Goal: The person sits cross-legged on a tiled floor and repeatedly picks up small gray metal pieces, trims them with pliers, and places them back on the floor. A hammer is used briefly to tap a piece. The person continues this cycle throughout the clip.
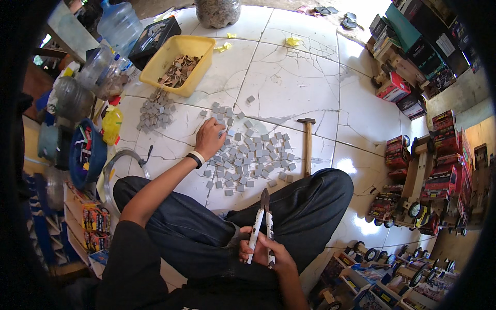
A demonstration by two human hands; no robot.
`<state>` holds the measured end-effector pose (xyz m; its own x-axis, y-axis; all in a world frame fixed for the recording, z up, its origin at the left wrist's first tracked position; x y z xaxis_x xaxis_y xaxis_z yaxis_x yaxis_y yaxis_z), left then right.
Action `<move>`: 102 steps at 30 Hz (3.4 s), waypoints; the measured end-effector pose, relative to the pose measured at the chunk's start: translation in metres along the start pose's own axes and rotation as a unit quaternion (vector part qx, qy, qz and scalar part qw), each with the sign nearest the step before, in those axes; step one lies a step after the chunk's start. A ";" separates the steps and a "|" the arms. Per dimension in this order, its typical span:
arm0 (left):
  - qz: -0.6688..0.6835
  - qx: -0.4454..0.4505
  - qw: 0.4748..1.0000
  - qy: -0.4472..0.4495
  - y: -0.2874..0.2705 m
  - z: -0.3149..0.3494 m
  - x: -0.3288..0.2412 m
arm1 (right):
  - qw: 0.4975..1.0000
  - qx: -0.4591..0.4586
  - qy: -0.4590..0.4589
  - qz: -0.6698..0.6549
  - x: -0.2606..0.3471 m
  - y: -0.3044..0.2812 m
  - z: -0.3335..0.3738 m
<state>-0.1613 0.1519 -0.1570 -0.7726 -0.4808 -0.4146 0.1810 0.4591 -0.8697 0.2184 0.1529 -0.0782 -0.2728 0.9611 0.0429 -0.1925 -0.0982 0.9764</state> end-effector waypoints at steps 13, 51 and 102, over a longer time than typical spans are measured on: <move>0.225 0.092 0.970 -0.018 -0.017 -0.030 0.005 | 1.000 0.011 -0.003 -0.011 0.000 0.001 0.000; 0.243 0.030 0.958 -0.152 -0.001 -0.007 0.068 | 1.000 0.011 -0.002 -0.013 0.000 0.000 0.000; 0.341 -0.022 0.929 -0.141 0.055 -0.076 0.000 | 0.999 0.010 0.006 -0.035 0.001 -0.001 0.000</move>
<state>-0.1972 0.2340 -0.1846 -0.2959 -0.2405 -0.9245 0.5399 0.7563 -0.3695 0.2180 0.1535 -0.0791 -0.2703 0.9624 -0.0276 -0.1921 -0.0258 0.9810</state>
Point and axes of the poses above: each hand's wrist, its own z-axis away from the middle knuckle, its own y-axis out of the palm, x = y × z, the point moved 4 cm from there along -z, towards the middle knuckle, and after that the axes turned 2 degrees about y, right-handed, at the moved point
